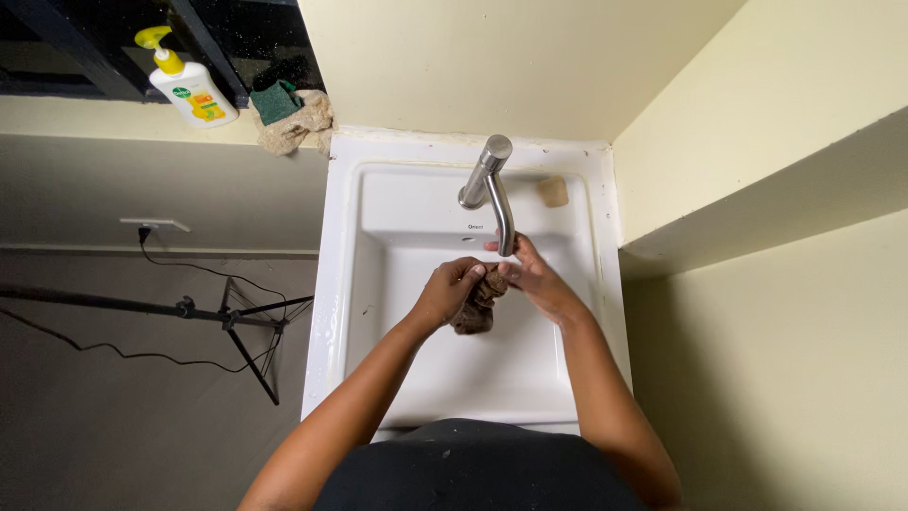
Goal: The person scrubs the sink and faucet with a green sponge, then wipes them down with a cloth.
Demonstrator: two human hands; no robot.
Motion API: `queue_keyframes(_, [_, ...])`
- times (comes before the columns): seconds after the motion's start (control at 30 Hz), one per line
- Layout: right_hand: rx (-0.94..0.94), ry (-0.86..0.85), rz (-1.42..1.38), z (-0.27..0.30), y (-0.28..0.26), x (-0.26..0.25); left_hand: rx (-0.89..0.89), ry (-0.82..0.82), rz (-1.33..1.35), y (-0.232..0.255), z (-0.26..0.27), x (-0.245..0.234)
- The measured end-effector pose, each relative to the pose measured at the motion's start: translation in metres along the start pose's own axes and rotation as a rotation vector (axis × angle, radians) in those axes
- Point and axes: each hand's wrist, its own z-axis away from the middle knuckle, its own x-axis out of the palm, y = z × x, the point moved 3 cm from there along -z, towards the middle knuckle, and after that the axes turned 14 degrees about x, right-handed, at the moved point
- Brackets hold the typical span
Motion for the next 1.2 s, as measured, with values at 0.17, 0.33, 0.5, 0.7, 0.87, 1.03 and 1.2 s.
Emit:
queue_keyframes(0.17, [0.106, 0.063, -0.042, 0.019, -0.005, 0.029, 0.181, 0.041, -0.119, 0.022, 0.011, 0.004])
queue_keyframes(0.33, [0.235, 0.11, 0.18, 0.016, 0.009, 0.014, 0.191, 0.008, -0.253, 0.033, 0.022, 0.004])
queue_keyframes(0.5, [0.101, 0.448, 0.448, -0.023, 0.0, -0.037, 0.099, 0.091, -0.361, 0.04, 0.029, -0.007])
queue_keyframes(0.7, [-0.137, 0.675, 1.212, -0.061, -0.045, -0.059, 0.139, 0.202, -0.29, 0.045, 0.018, -0.017])
queue_keyframes(0.87, [-0.343, 0.695, 1.104, -0.042, -0.015, -0.05, 0.133, 0.294, -0.269, 0.028, 0.022, -0.035])
queue_keyframes(1.03, [-0.366, 0.803, 1.121, -0.034, -0.007, -0.057, 0.047, 0.317, -0.232, 0.018, 0.034, -0.039])
queue_keyframes(1.2, [-0.365, 0.764, 1.04, -0.047, -0.028, -0.091, 0.01, 0.286, -0.244, 0.007, 0.033, -0.037])
